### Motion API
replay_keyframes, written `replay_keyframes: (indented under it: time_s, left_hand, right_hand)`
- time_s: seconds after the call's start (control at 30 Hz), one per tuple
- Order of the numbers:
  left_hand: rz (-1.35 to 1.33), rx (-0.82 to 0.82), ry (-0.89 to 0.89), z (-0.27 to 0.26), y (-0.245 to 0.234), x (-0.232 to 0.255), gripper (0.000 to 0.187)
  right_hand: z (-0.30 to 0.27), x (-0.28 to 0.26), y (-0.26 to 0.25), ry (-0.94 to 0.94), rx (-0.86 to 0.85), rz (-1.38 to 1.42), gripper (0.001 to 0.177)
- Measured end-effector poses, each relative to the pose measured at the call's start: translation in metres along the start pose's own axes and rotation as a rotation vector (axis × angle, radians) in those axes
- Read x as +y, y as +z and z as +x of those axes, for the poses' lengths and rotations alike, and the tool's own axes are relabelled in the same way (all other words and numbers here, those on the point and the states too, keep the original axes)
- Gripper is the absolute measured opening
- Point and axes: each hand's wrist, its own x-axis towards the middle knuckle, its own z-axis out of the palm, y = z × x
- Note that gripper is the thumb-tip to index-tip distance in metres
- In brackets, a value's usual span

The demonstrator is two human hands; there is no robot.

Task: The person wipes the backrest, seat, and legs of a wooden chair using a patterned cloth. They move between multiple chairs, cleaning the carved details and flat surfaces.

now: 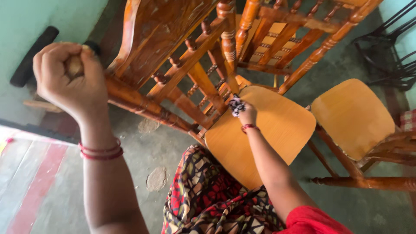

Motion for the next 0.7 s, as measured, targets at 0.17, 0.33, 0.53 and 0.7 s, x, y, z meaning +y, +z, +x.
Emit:
replay_keyframes:
  time_s: [0.17,0.33,0.53,0.7]
  left_hand:
    - [0.050,0.031,0.002,-0.003,-0.021,-0.019,0.020]
    - [0.166,0.091,-0.105,-0.043,-0.087,-0.063,0.025]
    - [0.184,0.166,-0.544,-0.103,-0.154,-0.099,0.010]
    - [-0.162,0.234,-0.827,-0.154,-0.195,-0.084,0.008]
  right_hand:
    - [-0.009,-0.006,-0.031,-0.070,0.141,0.169,0.042]
    - [-0.016,0.001,-0.074,-0.082,0.181,0.116,0.031]
    - [-0.059,0.044,-0.142,-0.041,0.339,-0.192,0.041]
    - [-0.119,0.062,-0.167,-0.120,0.408,-0.212,0.048]
